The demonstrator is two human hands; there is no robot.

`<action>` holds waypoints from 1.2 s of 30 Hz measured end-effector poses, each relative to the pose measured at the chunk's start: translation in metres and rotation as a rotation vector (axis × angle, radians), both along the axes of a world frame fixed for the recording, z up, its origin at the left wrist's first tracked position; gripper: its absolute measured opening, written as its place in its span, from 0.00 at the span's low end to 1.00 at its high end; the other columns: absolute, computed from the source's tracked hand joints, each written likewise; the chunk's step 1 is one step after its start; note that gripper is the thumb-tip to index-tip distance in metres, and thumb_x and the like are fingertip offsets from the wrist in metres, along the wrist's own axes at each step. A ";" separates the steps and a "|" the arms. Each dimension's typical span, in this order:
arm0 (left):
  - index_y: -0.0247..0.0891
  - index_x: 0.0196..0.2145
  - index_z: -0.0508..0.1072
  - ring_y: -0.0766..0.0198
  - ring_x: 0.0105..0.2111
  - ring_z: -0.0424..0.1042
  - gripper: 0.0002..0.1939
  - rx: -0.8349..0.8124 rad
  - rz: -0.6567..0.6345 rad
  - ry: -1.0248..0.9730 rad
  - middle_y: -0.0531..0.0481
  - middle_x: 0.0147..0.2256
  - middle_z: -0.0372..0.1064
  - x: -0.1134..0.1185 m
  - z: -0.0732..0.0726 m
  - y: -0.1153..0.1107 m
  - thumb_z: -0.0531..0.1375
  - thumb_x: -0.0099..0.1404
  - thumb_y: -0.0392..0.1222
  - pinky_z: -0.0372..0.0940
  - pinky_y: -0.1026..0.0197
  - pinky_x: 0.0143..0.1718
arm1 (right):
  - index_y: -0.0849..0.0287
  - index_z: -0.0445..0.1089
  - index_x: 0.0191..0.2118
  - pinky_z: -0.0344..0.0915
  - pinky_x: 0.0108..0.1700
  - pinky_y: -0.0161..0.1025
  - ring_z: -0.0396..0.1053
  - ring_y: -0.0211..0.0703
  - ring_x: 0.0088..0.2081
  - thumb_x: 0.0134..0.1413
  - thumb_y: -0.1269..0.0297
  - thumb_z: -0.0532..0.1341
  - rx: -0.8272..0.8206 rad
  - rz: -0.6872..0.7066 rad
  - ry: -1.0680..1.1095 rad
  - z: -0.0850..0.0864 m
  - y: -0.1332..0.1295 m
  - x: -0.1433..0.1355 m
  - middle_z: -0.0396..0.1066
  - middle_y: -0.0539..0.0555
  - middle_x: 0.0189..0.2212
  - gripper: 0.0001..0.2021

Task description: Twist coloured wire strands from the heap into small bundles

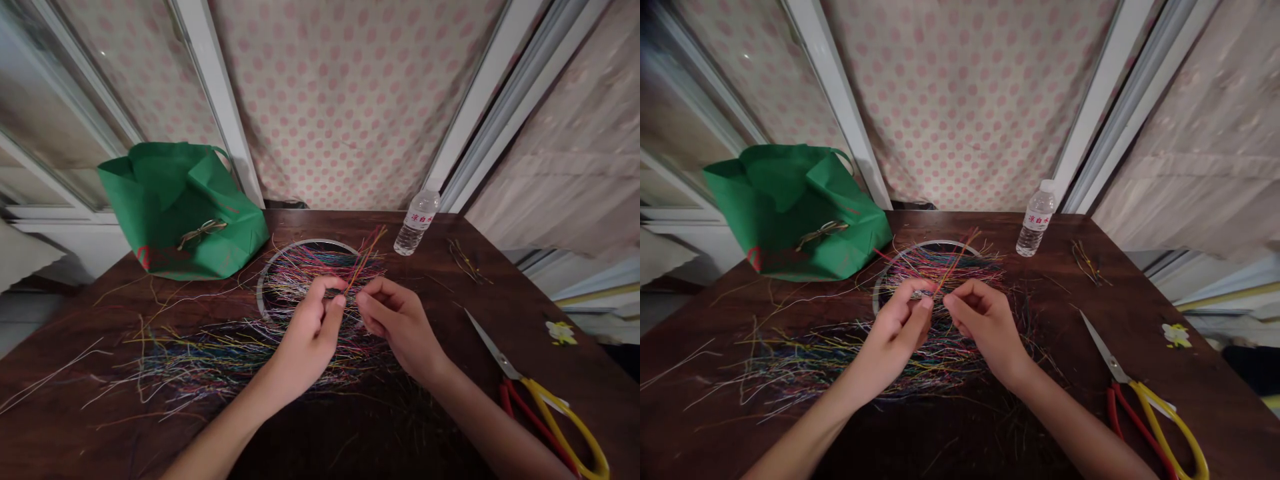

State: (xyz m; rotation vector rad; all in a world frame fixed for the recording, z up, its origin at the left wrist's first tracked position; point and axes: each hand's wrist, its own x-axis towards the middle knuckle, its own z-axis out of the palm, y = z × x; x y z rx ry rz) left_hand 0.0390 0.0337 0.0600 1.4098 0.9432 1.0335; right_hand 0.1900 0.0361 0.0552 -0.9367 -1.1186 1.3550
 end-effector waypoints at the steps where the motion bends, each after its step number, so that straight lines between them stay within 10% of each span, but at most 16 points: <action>1: 0.40 0.44 0.61 0.69 0.17 0.47 0.09 0.021 -0.016 0.047 0.62 0.19 0.46 0.001 0.001 -0.001 0.51 0.69 0.45 0.45 0.66 0.18 | 0.59 0.65 0.25 0.45 0.19 0.31 0.49 0.28 0.17 0.52 0.63 0.64 -0.003 0.002 -0.002 0.000 0.000 0.000 0.57 0.42 0.14 0.10; 36: 0.42 0.33 0.61 0.69 0.17 0.46 0.10 0.052 -0.075 0.030 0.60 0.19 0.45 0.005 0.000 0.000 0.48 0.70 0.47 0.42 0.64 0.18 | 0.57 0.69 0.26 0.49 0.20 0.32 0.54 0.32 0.20 0.50 0.67 0.63 0.129 -0.040 -0.277 0.014 -0.011 0.000 0.61 0.45 0.18 0.04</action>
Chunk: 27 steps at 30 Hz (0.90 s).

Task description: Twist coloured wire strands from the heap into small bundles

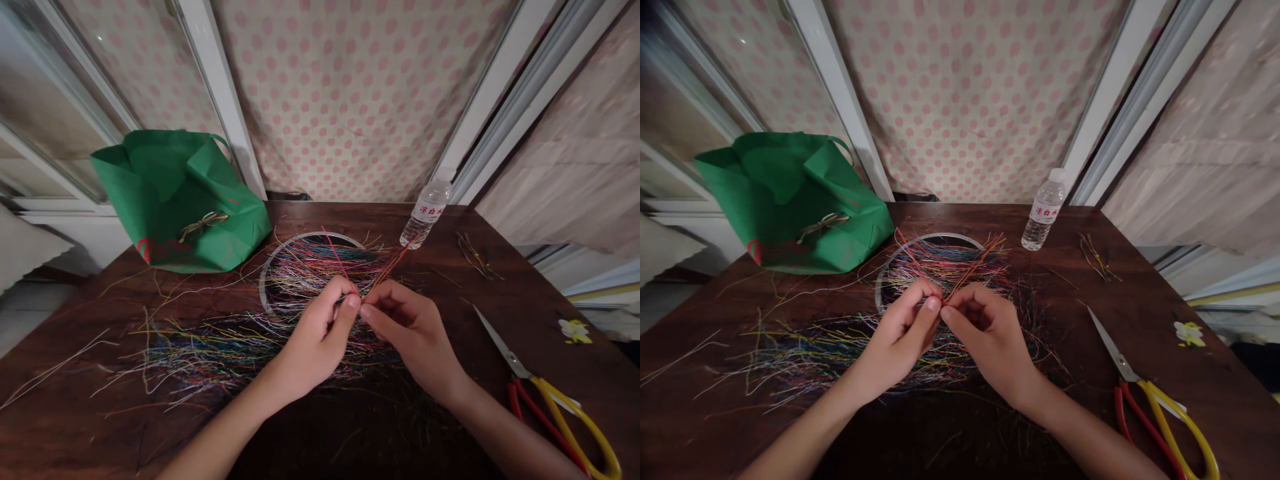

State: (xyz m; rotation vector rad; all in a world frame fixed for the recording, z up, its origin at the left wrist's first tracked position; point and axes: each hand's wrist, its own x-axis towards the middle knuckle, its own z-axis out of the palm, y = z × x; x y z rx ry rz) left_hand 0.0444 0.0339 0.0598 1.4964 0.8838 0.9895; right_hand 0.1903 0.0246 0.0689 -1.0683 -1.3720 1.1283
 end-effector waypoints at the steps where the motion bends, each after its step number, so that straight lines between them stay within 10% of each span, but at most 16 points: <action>1: 0.42 0.33 0.61 0.69 0.17 0.46 0.09 0.002 -0.002 0.004 0.60 0.19 0.45 0.000 0.000 0.000 0.49 0.70 0.47 0.42 0.64 0.18 | 0.57 0.70 0.26 0.49 0.20 0.32 0.54 0.32 0.20 0.50 0.67 0.63 -0.006 -0.002 -0.002 0.000 0.000 0.000 0.61 0.45 0.18 0.04; 10: 0.41 0.32 0.59 0.72 0.14 0.45 0.10 -0.043 -0.046 -0.055 0.62 0.17 0.45 -0.001 -0.002 0.001 0.48 0.71 0.46 0.43 0.67 0.15 | 0.59 0.70 0.27 0.48 0.20 0.32 0.53 0.31 0.21 0.50 0.65 0.65 -0.089 0.087 0.097 -0.006 0.002 0.002 0.61 0.45 0.19 0.06; 18: 0.41 0.29 0.57 0.76 0.11 0.36 0.11 -0.252 -0.242 -0.421 0.66 0.14 0.39 -0.005 0.004 0.004 0.53 0.69 0.44 0.38 0.72 0.12 | 0.62 0.71 0.31 0.44 0.22 0.32 0.48 0.29 0.20 0.51 0.67 0.65 -0.367 0.435 0.350 -0.009 0.016 0.014 0.57 0.44 0.19 0.05; 27: 0.38 0.28 0.62 0.77 0.13 0.42 0.10 -0.317 -0.472 -0.270 0.64 0.16 0.45 -0.010 0.008 -0.001 0.55 0.67 0.42 0.41 0.70 0.13 | 0.63 0.67 0.25 0.47 0.22 0.32 0.51 0.30 0.19 0.43 0.57 0.67 -0.368 0.789 0.125 -0.023 0.051 0.037 0.59 0.44 0.17 0.13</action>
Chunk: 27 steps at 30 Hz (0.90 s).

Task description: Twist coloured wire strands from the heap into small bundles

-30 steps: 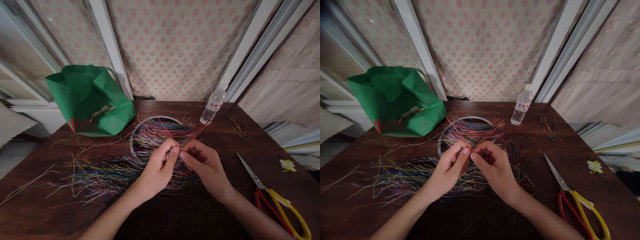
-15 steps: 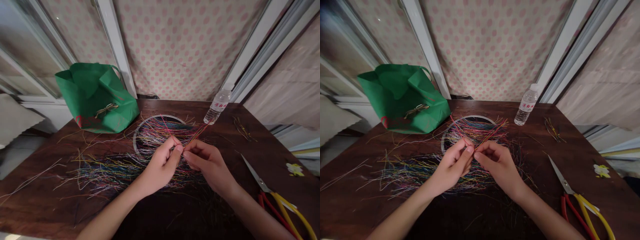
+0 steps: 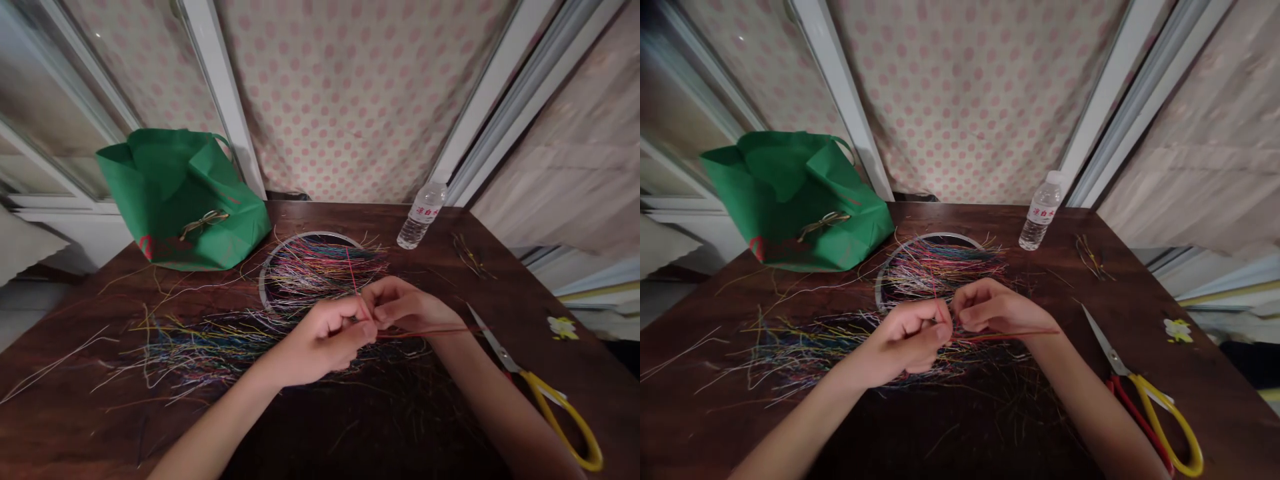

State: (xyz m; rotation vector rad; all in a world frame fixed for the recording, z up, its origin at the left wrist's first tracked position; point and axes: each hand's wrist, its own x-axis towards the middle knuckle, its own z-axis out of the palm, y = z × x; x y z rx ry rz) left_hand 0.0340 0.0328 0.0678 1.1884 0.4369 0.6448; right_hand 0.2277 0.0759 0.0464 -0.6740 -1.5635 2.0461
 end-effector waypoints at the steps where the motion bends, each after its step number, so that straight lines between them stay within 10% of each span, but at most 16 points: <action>1: 0.38 0.28 0.62 0.77 0.13 0.43 0.10 0.026 -0.013 0.058 0.63 0.16 0.46 0.000 0.001 0.000 0.55 0.67 0.42 0.42 0.69 0.14 | 0.63 0.68 0.25 0.48 0.23 0.32 0.52 0.31 0.20 0.42 0.57 0.67 0.023 0.024 -0.037 0.002 0.004 0.003 0.60 0.44 0.17 0.13; 10: 0.38 0.28 0.63 0.76 0.13 0.40 0.08 -0.135 -0.008 0.202 0.65 0.14 0.43 0.015 -0.012 -0.001 0.55 0.66 0.40 0.38 0.69 0.12 | 0.64 0.71 0.25 0.49 0.23 0.30 0.55 0.30 0.20 0.45 0.71 0.63 0.316 0.153 -0.532 0.074 0.007 0.002 0.63 0.45 0.17 0.02; 14: 0.40 0.29 0.61 0.76 0.13 0.36 0.06 -0.221 0.009 0.119 0.66 0.15 0.39 0.022 -0.020 0.000 0.57 0.63 0.38 0.37 0.71 0.13 | 0.63 0.69 0.24 0.49 0.23 0.32 0.58 0.33 0.20 0.46 0.78 0.57 0.808 -0.037 -1.020 0.090 -0.031 -0.020 0.65 0.48 0.18 0.07; 21: 0.39 0.25 0.59 0.76 0.13 0.36 0.10 -0.317 0.163 -0.015 0.66 0.14 0.41 0.020 -0.010 0.000 0.57 0.61 0.39 0.37 0.73 0.12 | 0.61 0.66 0.24 0.48 0.21 0.39 0.60 0.42 0.20 0.44 0.84 0.54 1.681 -0.317 -1.109 0.057 -0.093 -0.027 0.65 0.53 0.19 0.11; 24: 0.40 0.26 0.58 0.76 0.13 0.36 0.11 -0.330 0.210 -0.072 0.66 0.14 0.40 0.020 -0.003 -0.006 0.57 0.63 0.41 0.38 0.74 0.11 | 0.62 0.65 0.26 0.53 0.22 0.38 0.62 0.42 0.22 0.52 0.83 0.52 1.694 -0.480 -0.927 0.036 -0.102 -0.022 0.65 0.54 0.21 0.12; 27: 0.39 0.26 0.59 0.77 0.12 0.35 0.12 -0.337 0.208 -0.167 0.66 0.14 0.40 0.019 0.000 -0.013 0.57 0.65 0.43 0.38 0.75 0.10 | 0.62 0.66 0.30 0.57 0.24 0.34 0.61 0.35 0.22 0.56 0.79 0.55 1.362 -0.730 -0.688 0.026 -0.106 -0.019 0.64 0.49 0.21 0.07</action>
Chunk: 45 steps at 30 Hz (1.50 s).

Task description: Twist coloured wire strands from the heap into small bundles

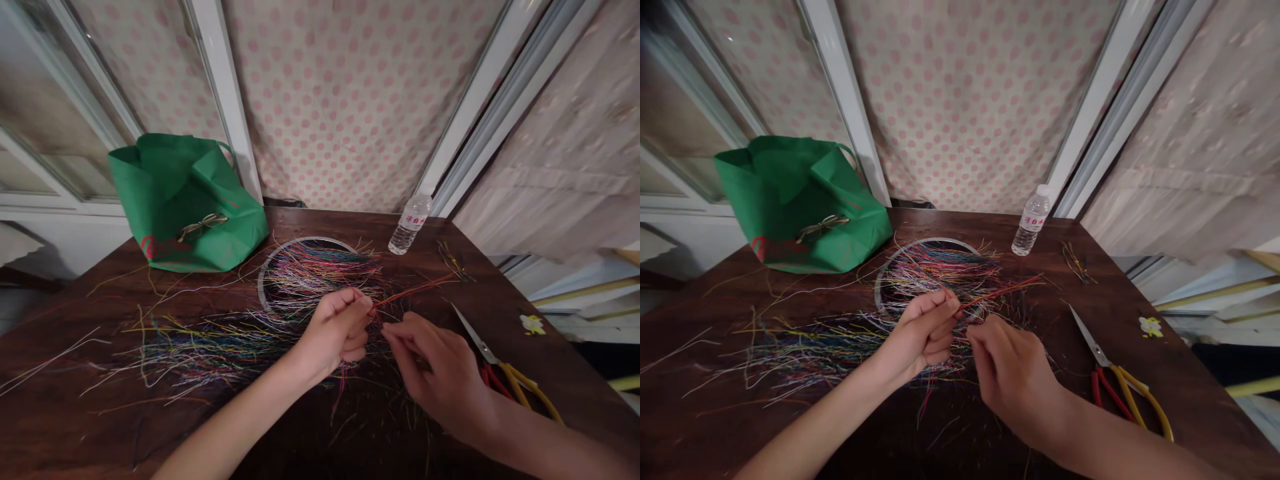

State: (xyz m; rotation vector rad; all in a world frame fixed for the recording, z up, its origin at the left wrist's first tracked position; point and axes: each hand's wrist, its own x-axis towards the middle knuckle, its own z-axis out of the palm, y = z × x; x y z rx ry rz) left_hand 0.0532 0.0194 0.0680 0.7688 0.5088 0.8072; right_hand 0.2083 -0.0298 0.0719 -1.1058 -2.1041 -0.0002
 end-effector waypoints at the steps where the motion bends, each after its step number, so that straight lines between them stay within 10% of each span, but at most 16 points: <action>1: 0.39 0.26 0.60 0.77 0.12 0.35 0.12 0.012 -0.013 -0.036 0.66 0.13 0.40 -0.001 0.000 -0.002 0.57 0.65 0.43 0.38 0.75 0.10 | 0.62 0.67 0.31 0.57 0.24 0.32 0.60 0.33 0.21 0.57 0.77 0.56 -0.111 -0.014 0.127 0.000 0.001 0.001 0.64 0.47 0.21 0.06; 7: 0.38 0.28 0.63 0.78 0.11 0.39 0.11 0.187 -0.271 -0.086 0.66 0.13 0.43 -0.010 -0.002 -0.005 0.58 0.65 0.44 0.39 0.73 0.11 | 0.63 0.67 0.26 0.54 0.23 0.30 0.59 0.31 0.22 0.51 0.64 0.63 -0.850 0.197 0.482 0.022 0.031 0.014 0.65 0.47 0.21 0.09; 13: 0.36 0.29 0.64 0.76 0.13 0.43 0.11 0.345 -0.407 0.219 0.64 0.15 0.47 -0.015 0.000 0.001 0.57 0.65 0.45 0.41 0.70 0.13 | 0.64 0.69 0.27 0.51 0.22 0.29 0.56 0.29 0.20 0.49 0.66 0.64 -1.111 0.493 0.067 0.052 0.075 0.028 0.64 0.45 0.19 0.06; 17: 0.36 0.29 0.64 0.77 0.13 0.42 0.10 0.267 -0.311 0.266 0.64 0.16 0.46 -0.009 -0.007 0.006 0.59 0.63 0.43 0.38 0.69 0.13 | 0.63 0.70 0.28 0.54 0.23 0.30 0.60 0.31 0.21 0.52 0.71 0.59 -0.869 0.387 -0.292 0.073 0.073 0.019 0.66 0.46 0.20 0.04; 20: 0.37 0.30 0.62 0.77 0.13 0.40 0.10 0.185 -0.208 0.224 0.65 0.16 0.44 -0.003 -0.013 0.009 0.60 0.62 0.44 0.38 0.70 0.12 | 0.63 0.68 0.26 0.53 0.23 0.33 0.62 0.35 0.21 0.50 0.78 0.56 -0.396 0.250 -0.612 0.074 0.050 0.007 0.68 0.50 0.20 0.07; 25: 0.39 0.27 0.59 0.77 0.13 0.39 0.12 0.088 -0.051 0.151 0.65 0.15 0.43 0.001 -0.012 0.007 0.59 0.62 0.44 0.39 0.74 0.12 | 0.63 0.67 0.28 0.52 0.20 0.38 0.63 0.42 0.20 0.52 0.81 0.51 0.315 0.072 -0.845 0.043 0.007 -0.002 0.67 0.55 0.21 0.11; 31: 0.39 0.27 0.60 0.77 0.12 0.37 0.14 -0.001 -0.018 0.057 0.66 0.14 0.41 0.003 -0.004 -0.001 0.61 0.60 0.46 0.39 0.75 0.11 | 0.72 0.68 0.40 0.63 0.25 0.40 0.67 0.43 0.25 0.56 0.80 0.51 0.456 0.106 -0.618 -0.001 0.002 0.014 0.70 0.57 0.23 0.10; 35: 0.38 0.27 0.62 0.78 0.12 0.35 0.13 -0.026 -0.091 -0.037 0.67 0.13 0.40 0.002 -0.004 -0.003 0.62 0.61 0.46 0.39 0.75 0.10 | 0.63 0.68 0.36 0.58 0.22 0.35 0.61 0.36 0.20 0.57 0.78 0.55 0.217 0.073 -0.133 -0.011 0.005 0.020 0.65 0.48 0.19 0.07; 39: 0.38 0.28 0.63 0.78 0.10 0.37 0.12 0.087 -0.296 -0.107 0.67 0.12 0.41 -0.004 -0.007 -0.002 0.60 0.62 0.46 0.40 0.74 0.11 | 0.60 0.70 0.26 0.53 0.19 0.32 0.58 0.33 0.19 0.55 0.67 0.61 -0.400 0.160 0.340 0.003 0.017 0.024 0.65 0.47 0.18 0.07; 45: 0.37 0.28 0.63 0.75 0.13 0.44 0.10 0.379 -0.487 0.239 0.63 0.15 0.48 -0.013 -0.002 0.004 0.58 0.64 0.44 0.43 0.70 0.13 | 0.64 0.72 0.27 0.54 0.23 0.29 0.59 0.30 0.21 0.51 0.68 0.63 -0.931 0.509 0.048 0.045 0.058 0.032 0.67 0.47 0.21 0.06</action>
